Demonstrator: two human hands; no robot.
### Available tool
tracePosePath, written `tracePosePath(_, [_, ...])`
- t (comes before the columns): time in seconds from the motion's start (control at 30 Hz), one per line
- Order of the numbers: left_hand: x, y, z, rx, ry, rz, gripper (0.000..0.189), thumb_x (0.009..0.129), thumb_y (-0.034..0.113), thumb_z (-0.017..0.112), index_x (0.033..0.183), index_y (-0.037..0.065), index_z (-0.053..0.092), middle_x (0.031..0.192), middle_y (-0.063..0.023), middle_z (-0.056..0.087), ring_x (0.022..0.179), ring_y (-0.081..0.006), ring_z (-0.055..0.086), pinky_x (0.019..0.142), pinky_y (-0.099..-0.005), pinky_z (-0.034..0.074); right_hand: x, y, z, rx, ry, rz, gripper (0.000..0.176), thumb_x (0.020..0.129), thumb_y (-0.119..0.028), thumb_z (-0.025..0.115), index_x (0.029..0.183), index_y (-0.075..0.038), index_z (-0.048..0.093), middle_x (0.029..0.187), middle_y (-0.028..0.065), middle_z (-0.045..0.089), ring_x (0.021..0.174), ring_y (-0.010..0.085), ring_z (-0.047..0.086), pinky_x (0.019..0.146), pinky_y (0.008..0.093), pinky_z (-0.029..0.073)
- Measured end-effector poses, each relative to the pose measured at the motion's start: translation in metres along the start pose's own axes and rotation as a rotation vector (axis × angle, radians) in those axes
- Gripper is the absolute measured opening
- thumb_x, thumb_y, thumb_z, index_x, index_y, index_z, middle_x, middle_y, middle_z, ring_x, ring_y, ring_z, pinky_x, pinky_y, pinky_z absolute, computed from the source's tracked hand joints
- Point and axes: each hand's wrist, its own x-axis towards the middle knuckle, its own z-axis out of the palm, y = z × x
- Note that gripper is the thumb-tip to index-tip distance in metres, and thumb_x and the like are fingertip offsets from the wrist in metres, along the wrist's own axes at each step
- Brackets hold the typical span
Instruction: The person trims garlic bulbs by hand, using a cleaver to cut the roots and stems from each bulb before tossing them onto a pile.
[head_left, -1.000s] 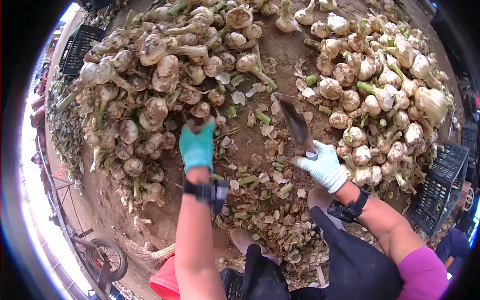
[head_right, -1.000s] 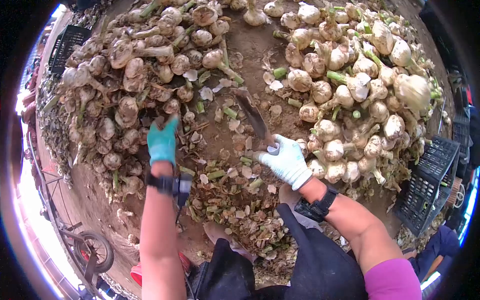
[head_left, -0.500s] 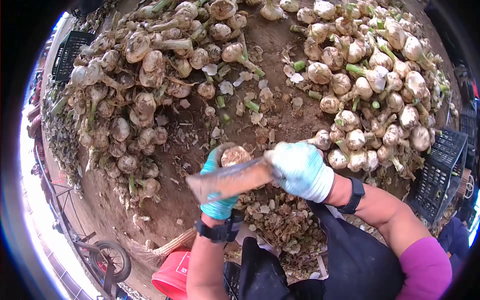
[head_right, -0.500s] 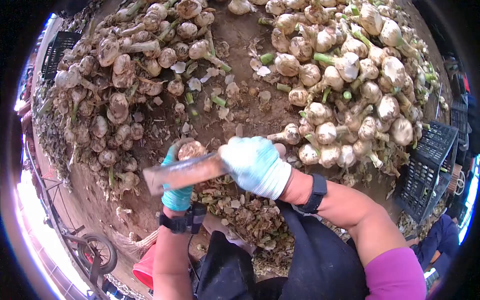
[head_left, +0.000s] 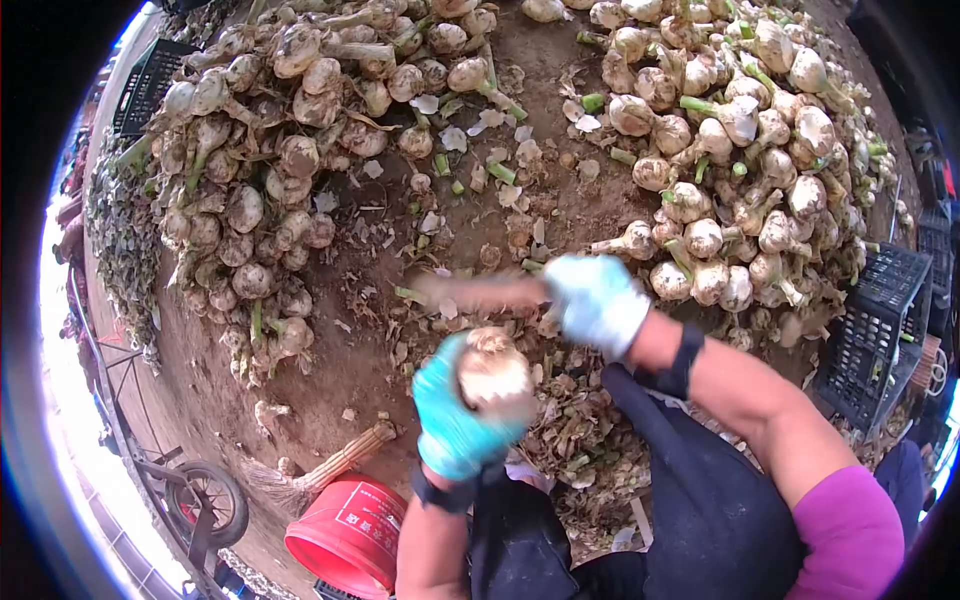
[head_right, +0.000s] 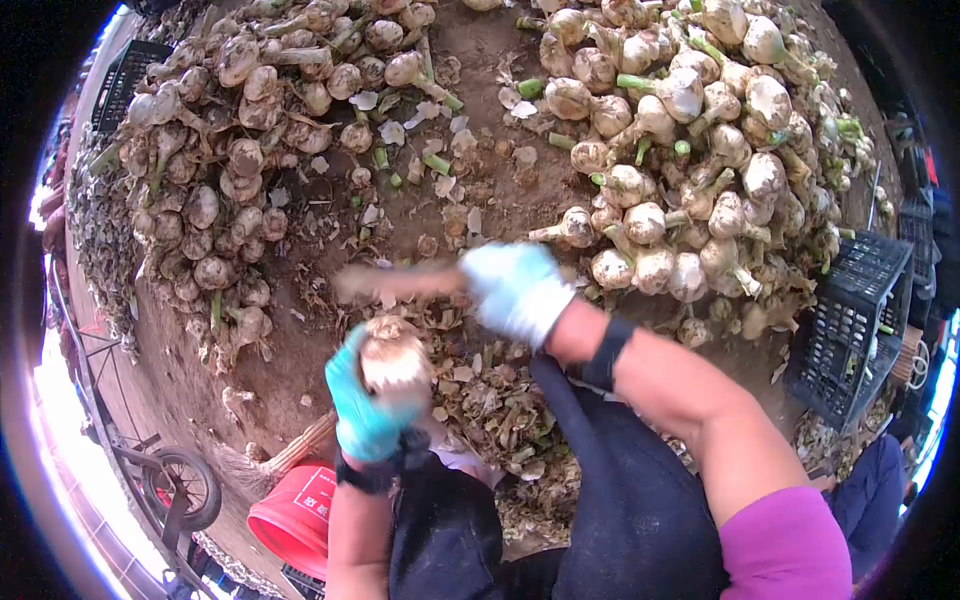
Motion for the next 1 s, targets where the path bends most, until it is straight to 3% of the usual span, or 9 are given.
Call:
tracePosePath(0.13, [0.002, -0.007, -0.003, -0.233, 0.131, -0.145, 0.046, 0.056, 0.008, 0.073, 0.099, 0.001, 0.056, 0.084, -0.0051, 0.061, 0.078, -0.0118, 0.058, 0.074, -0.0253, 0.047, -0.012, 0.006, 0.002, 0.499, 0.226, 0.259, 0.028, 0.073, -0.032, 0.066, 0.082, -0.005, 0.061, 0.067, 0.0105, 0.061, 0.057, 0.0224, 0.059, 0.053, 0.0309, 0.047])
tracePosePath(0.2, [-0.001, -0.019, 0.002, -0.355, 0.102, -0.201, 0.054, 0.054, 0.009, 0.076, 0.103, 0.001, 0.055, 0.092, -0.0052, 0.059, 0.085, -0.0133, 0.056, 0.078, -0.026, 0.046, -0.011, -0.02, -0.009, 1.201, -0.021, 0.439, 0.03, 0.075, -0.032, 0.066, 0.086, -0.005, 0.062, 0.065, 0.0053, 0.061, 0.055, 0.0122, 0.056, 0.051, 0.0263, 0.045])
tracePosePath(0.3, [0.005, -0.039, 0.004, -0.083, 0.022, -0.013, 0.073, 0.05, 0.014, 0.082, 0.113, 0.001, 0.05, 0.108, -0.0094, 0.051, 0.098, -0.0187, 0.052, 0.086, -0.03, 0.043, -0.007, -0.036, -0.019, 1.341, -0.363, 0.519, 0.028, 0.073, -0.027, 0.07, 0.084, -0.002, 0.062, 0.068, 0.0022, 0.06, 0.06, 0.0062, 0.053, 0.051, 0.0233, 0.043])
tracePosePath(0.33, [0.005, -0.038, 0.005, -0.085, 0.015, -0.013, 0.073, 0.05, 0.014, 0.082, 0.113, 0.001, 0.05, 0.108, -0.0094, 0.051, 0.098, -0.0187, 0.052, 0.086, -0.03, 0.043, -0.007, -0.043, -0.013, 1.417, -0.236, 0.492, 0.027, 0.072, -0.026, 0.071, 0.082, -0.002, 0.063, 0.07, 0.0009, 0.06, 0.063, 0.0054, 0.052, 0.053, 0.023, 0.043])
tracePosePath(0.6, [-0.007, -0.036, 0.001, -0.004, 0.037, -0.109, 0.07, 0.056, 0.004, 0.076, 0.119, -0.001, 0.044, 0.107, -0.009, 0.056, 0.097, -0.0158, 0.053, 0.088, -0.0281, 0.043, -0.004, -0.045, -0.021, 1.286, -0.31, 0.491, 0.028, 0.072, -0.024, 0.07, 0.087, -0.002, 0.061, 0.069, 0.0003, 0.059, 0.065, 0.0047, 0.052, 0.057, 0.0222, 0.043])
tracePosePath(0.73, [-0.013, -0.052, -0.003, -0.244, 0.057, -0.164, 0.062, 0.066, 0.017, 0.071, 0.119, 0.0, 0.045, 0.104, -0.0089, 0.056, 0.095, -0.0163, 0.054, 0.086, -0.0293, 0.044, -0.017, -0.032, -0.014, 0.496, 0.127, -0.019, 0.025, 0.069, -0.023, 0.068, 0.086, -0.007, 0.06, 0.07, 0.0091, 0.058, 0.06, 0.0241, 0.06, 0.053, 0.033, 0.047])
tracePosePath(0.83, [-0.013, -0.077, 0.0, 0.402, -0.038, 0.279, 0.049, 0.075, 0.018, 0.063, 0.118, 0.001, 0.045, 0.103, -0.0099, 0.056, 0.094, -0.0173, 0.055, 0.084, -0.0304, 0.045, -0.023, -0.035, -0.016, 0.216, 0.194, -0.4, 0.022, 0.063, -0.012, 0.061, 0.083, -0.007, 0.056, 0.067, 0.0089, 0.055, 0.06, 0.0271, 0.058, 0.051, 0.0362, 0.045])
tracePosePath(0.93, [-0.014, -0.068, 0.002, -0.635, 0.187, -0.214, 0.034, 0.082, 0.006, 0.052, 0.116, 0.001, 0.047, 0.103, -0.0101, 0.056, 0.092, -0.016, 0.056, 0.079, -0.029, 0.048, -0.027, -0.037, -0.01, 0.15, 0.148, -0.435, 0.023, 0.061, -0.013, 0.061, 0.082, -0.007, 0.054, 0.064, 0.0081, 0.051, 0.057, 0.0265, 0.056, 0.049, 0.0364, 0.043])
tracePosePath(1.0, [-0.015, -0.063, 0.001, -0.554, 0.222, -0.225, 0.035, 0.08, 0.003, 0.051, 0.114, 0.0, 0.047, 0.099, -0.0092, 0.058, 0.088, -0.0154, 0.057, 0.077, -0.0285, 0.049, -0.028, -0.034, -0.004, 0.187, 0.158, -0.456, 0.021, 0.062, -0.013, 0.061, 0.08, -0.006, 0.054, 0.064, 0.0083, 0.051, 0.058, 0.0262, 0.056, 0.05, 0.0362, 0.043])
